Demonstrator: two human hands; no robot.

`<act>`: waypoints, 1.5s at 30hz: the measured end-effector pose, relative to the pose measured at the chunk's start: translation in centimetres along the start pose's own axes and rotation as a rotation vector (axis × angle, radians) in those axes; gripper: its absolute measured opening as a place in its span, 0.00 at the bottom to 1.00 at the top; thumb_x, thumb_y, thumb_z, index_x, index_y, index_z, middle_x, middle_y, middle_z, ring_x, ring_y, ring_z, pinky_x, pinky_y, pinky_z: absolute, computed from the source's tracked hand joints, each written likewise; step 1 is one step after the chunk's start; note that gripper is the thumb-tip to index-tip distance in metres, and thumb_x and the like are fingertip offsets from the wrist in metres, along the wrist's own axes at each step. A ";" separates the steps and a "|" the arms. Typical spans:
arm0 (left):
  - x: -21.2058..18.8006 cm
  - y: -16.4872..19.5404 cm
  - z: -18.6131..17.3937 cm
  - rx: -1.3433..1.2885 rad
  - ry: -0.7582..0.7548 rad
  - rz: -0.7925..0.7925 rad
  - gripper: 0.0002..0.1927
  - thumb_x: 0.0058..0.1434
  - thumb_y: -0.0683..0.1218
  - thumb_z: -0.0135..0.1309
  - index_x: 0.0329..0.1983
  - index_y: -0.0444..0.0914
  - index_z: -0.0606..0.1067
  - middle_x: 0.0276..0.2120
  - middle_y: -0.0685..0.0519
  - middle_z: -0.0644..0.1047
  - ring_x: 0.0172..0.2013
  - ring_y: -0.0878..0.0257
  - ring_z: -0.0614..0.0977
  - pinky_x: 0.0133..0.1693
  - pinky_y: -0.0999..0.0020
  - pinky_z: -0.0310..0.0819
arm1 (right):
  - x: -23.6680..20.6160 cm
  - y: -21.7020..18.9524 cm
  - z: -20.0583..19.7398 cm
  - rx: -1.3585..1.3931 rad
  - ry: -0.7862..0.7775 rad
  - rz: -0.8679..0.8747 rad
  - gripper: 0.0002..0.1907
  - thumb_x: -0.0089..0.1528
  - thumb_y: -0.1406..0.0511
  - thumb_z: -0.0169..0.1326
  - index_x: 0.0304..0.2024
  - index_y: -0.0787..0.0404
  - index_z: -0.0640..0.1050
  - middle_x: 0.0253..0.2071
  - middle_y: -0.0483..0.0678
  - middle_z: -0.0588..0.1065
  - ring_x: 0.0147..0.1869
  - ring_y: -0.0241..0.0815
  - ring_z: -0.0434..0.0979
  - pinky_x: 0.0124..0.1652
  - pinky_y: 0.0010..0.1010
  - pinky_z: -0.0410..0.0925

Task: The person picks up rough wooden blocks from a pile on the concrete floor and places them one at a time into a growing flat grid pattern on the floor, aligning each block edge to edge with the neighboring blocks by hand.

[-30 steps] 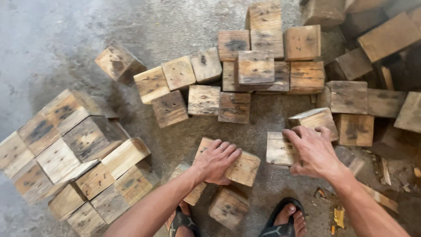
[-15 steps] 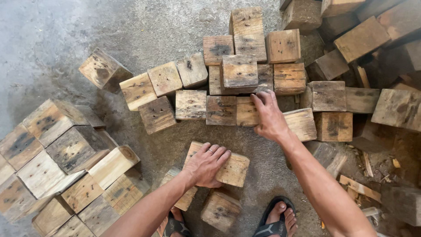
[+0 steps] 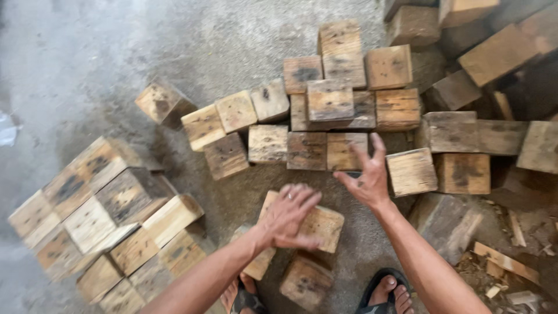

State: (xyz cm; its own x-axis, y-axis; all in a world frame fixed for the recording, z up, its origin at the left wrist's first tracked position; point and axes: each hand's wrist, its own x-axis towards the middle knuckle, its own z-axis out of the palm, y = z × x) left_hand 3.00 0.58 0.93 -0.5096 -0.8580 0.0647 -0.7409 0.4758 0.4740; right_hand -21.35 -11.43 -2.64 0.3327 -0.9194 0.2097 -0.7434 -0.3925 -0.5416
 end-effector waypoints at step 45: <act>6.2 -7.3 -1.9 -0.184 -0.215 -0.657 0.60 0.34 0.68 0.69 0.71 0.45 0.61 0.71 0.39 0.51 0.59 0.37 0.69 0.51 0.38 0.75 | -11.4 -2.4 -1.3 0.225 -0.137 0.595 0.56 0.57 0.42 0.56 0.79 0.53 0.46 0.70 0.66 0.56 0.72 0.66 0.61 0.62 0.59 0.62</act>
State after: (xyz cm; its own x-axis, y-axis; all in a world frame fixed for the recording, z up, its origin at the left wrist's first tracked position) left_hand 6.13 -8.58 -0.48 -0.0722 -0.8898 -0.4506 -0.8479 -0.1831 0.4975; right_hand -24.14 -0.05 -2.67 -0.0163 -0.9610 -0.2762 -0.6888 0.2110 -0.6935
